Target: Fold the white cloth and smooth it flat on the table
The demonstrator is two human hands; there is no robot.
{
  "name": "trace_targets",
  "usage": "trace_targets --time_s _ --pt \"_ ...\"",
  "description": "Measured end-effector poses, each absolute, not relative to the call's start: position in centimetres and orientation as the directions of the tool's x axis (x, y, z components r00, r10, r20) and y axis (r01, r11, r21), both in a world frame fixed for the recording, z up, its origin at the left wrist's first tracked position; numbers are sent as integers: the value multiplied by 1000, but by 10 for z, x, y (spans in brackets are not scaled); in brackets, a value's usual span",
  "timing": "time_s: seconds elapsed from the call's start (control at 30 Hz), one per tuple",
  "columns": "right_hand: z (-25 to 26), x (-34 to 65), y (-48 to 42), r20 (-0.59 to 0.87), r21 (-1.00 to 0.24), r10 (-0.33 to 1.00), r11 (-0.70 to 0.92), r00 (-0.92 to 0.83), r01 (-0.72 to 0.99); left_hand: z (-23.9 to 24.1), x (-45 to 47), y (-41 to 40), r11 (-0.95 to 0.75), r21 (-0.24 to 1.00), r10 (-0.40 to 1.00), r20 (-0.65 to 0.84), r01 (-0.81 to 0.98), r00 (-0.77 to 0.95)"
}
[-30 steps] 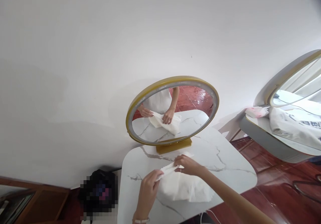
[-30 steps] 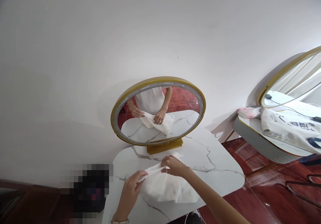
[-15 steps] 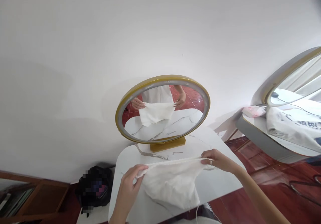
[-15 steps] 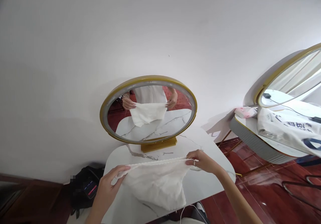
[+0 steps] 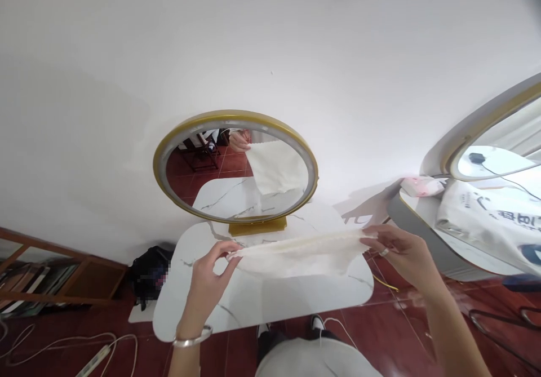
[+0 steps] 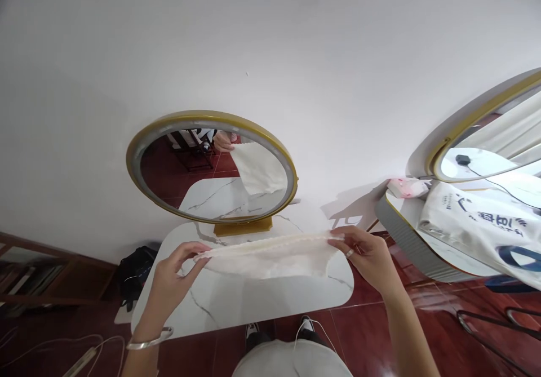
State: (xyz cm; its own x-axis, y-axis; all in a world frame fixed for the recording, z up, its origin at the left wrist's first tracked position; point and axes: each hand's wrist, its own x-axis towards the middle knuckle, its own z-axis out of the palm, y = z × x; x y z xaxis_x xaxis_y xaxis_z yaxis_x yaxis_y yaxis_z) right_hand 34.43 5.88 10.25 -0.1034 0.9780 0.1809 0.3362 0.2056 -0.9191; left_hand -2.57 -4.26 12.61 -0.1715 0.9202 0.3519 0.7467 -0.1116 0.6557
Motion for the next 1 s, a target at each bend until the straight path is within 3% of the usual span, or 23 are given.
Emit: trace_targets --time_s 0.17,0.3,0.4,0.5,0.63,0.7,0.8,1.0 --pt "115 393 19 -58 -977 981 -18 -183 214 140 1 -70 -25 758 982 141 651 -126" --pt "104 416 33 -100 -982 967 -58 -234 182 134 20 -65 25 793 980 101 609 -171" --pt "76 406 79 -55 -984 982 -22 -183 178 107 32 -23 32 782 971 124 622 -206" --pt "25 381 128 65 -981 994 81 -92 178 58 46 29 15 777 916 241 630 -319" --pt "-60 354 146 236 -907 971 237 -46 348 -20 72 56 8 748 799 394 664 -454" --pt "-99 347 134 285 -805 955 286 -84 520 -57 85 51 60 715 831 351 696 -432" --pt "-138 345 112 273 -760 957 277 -98 587 -98 95 44 278 638 865 158 718 -476" --pt "-159 353 132 251 -687 967 147 42 712 -124 77 80 451 577 814 48 681 -579"
